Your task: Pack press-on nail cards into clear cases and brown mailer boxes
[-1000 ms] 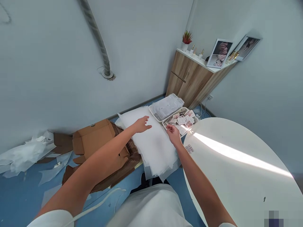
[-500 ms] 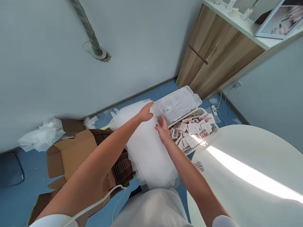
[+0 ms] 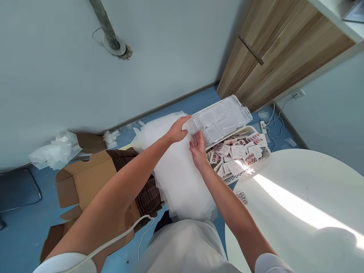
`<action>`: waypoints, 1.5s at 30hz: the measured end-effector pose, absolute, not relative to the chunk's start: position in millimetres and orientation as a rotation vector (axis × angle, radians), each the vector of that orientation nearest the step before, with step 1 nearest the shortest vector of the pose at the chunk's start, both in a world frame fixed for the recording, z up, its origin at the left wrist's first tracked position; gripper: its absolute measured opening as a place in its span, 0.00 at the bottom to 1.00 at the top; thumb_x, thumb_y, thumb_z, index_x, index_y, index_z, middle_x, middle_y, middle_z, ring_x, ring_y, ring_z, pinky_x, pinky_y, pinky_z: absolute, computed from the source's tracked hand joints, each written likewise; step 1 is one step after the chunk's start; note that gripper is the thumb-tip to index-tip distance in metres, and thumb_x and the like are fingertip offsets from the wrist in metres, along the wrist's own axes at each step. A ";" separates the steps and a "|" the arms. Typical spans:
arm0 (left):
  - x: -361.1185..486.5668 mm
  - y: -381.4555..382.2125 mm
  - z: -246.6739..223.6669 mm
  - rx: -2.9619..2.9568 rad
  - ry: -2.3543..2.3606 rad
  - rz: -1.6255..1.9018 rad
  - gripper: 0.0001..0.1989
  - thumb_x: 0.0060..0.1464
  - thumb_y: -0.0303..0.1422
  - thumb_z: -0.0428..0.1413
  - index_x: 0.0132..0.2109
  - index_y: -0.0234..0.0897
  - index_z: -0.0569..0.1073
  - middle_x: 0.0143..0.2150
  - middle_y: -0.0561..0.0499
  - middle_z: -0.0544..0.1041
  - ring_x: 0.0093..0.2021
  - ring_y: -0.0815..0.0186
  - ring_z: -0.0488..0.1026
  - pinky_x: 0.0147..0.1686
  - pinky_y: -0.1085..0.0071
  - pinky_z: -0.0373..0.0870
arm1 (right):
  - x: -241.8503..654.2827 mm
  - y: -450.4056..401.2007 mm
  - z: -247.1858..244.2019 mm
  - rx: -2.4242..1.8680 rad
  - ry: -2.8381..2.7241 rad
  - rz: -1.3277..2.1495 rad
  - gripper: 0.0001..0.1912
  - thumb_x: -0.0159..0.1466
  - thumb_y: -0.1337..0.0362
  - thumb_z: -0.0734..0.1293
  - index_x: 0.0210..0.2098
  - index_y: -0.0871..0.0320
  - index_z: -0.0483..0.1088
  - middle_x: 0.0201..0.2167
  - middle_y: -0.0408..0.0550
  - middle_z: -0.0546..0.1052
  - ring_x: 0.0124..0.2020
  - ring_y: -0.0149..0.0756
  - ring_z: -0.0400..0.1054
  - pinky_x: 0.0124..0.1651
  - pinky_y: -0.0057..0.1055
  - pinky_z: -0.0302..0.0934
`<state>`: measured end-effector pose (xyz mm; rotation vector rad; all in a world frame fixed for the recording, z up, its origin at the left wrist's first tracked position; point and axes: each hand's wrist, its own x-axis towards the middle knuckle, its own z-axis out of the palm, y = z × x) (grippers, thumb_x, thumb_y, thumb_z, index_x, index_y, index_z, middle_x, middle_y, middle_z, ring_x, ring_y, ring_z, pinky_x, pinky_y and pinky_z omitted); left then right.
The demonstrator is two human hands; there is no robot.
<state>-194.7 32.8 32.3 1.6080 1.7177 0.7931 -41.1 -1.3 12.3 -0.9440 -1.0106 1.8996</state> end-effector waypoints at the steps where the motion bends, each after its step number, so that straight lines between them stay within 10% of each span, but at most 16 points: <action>1: -195.2 30.1 37.2 1.634 1.715 0.812 0.35 0.40 0.20 0.46 0.59 0.39 0.56 0.58 0.48 0.59 0.58 0.61 0.55 0.55 0.60 0.54 | -41.1 -3.0 15.3 -0.932 -1.020 1.881 0.43 0.48 0.68 0.61 0.60 0.44 0.39 0.64 0.38 0.38 0.63 0.35 0.37 0.60 0.43 0.44; 18: -147.7 -126.1 135.9 1.169 1.268 0.866 0.23 0.42 0.36 0.58 0.47 0.37 0.68 0.38 0.51 0.66 0.26 0.76 0.67 0.27 0.73 0.66 | 27.6 -166.2 85.9 -1.116 -0.820 1.477 0.17 0.54 0.56 0.65 0.42 0.53 0.67 0.44 0.48 0.70 0.44 0.38 0.67 0.48 0.41 0.61; 33: -0.2 -205.4 127.9 1.447 0.753 0.383 0.24 0.39 0.36 0.61 0.45 0.34 0.68 0.36 0.46 0.74 0.29 0.70 0.71 0.30 0.70 0.68 | 165.4 -287.9 117.1 -1.393 -0.896 1.326 0.13 0.47 0.55 0.70 0.24 0.58 0.69 0.20 0.42 0.72 0.26 0.34 0.69 0.33 0.33 0.62; 45: 143.9 -244.4 105.8 1.282 0.639 0.265 0.32 0.37 0.37 0.63 0.51 0.38 0.64 0.48 0.42 0.68 0.35 0.66 0.72 0.37 0.65 0.67 | 302.5 -349.8 102.6 -1.446 -0.765 1.166 0.17 0.50 0.56 0.68 0.37 0.56 0.70 0.24 0.42 0.71 0.26 0.30 0.68 0.29 0.29 0.59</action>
